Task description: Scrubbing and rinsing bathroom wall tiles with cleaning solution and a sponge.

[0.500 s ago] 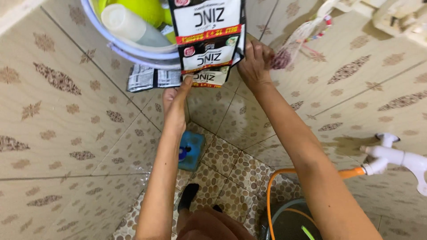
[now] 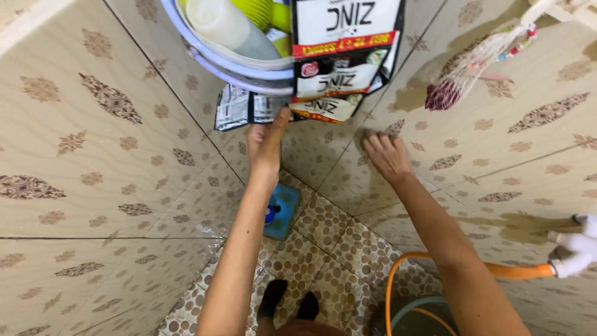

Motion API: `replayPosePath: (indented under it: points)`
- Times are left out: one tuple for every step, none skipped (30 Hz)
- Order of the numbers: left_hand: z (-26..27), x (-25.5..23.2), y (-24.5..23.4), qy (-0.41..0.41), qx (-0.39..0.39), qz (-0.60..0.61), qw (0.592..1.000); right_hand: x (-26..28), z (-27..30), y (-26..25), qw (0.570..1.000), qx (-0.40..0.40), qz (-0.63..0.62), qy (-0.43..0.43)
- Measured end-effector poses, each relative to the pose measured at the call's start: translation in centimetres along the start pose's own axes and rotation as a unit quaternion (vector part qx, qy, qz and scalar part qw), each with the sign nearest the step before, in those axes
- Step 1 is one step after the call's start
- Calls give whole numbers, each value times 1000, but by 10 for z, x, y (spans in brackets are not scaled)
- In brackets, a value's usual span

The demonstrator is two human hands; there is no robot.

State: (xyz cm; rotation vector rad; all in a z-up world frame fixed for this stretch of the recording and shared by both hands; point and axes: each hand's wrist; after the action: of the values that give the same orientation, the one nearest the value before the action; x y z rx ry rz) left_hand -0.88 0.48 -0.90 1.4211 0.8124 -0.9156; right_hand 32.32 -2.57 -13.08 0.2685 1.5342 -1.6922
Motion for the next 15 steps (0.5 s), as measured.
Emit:
replayPosePath:
  points:
    - [1,1,-4,10,0,-16,1000,-9,-13,-20,994,-94,17,46]
    - [1,3,-7,20,0,-32,999,-17,-26,-40,977,-187,34,92]
    - [1,3,-11,19,-3,-34,999,-12,-36,-40,978,-188,32,90]
    - [0,4,-14,22,-5,-39,999,-6,-47,-40,976,-152,113,103]
    - [-3,5,-16,26,-6,-43,999,-3,-59,-40,967,-117,195,117]
    - [-3,7,-19,26,-7,-43,999,0,-71,-39,949,-80,275,129]
    - [-5,10,-21,17,-23,-46,999,1,-85,-39,923,-44,355,141]
    - [-7,13,-23,7,-38,-49,998,2,-99,-38,889,-8,432,153]
    - [-7,11,-25,7,-40,-49,998,4,-112,-37,848,29,504,162]
    - [-6,10,-27,-25,-43,-68,996,6,-125,-35,800,66,572,171]
    - [-3,10,-29,-59,-43,-87,994,9,-134,-32,745,104,634,178]
    - [-3,16,-32,-60,-44,-87,993,12,-142,-29,684,141,692,183]
    - [-5,20,-35,-40,-35,-62,997,12,-152,-28,617,177,744,189]
    - [-6,24,-37,-20,-25,-38,999,12,-161,-27,544,211,789,194]
    - [-3,10,-29,-19,-24,-38,999,25,-135,-20,543,212,789,194]
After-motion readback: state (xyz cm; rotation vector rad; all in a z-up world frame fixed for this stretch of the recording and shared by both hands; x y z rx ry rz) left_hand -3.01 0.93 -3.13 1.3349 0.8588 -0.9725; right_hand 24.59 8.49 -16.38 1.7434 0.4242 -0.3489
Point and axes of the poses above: each hand's wrist, its own z-axis away from the middle knuckle, its own y-axis out of the palm, x = y × z, and after that the axes turned 7 degrees about -y, right-handed
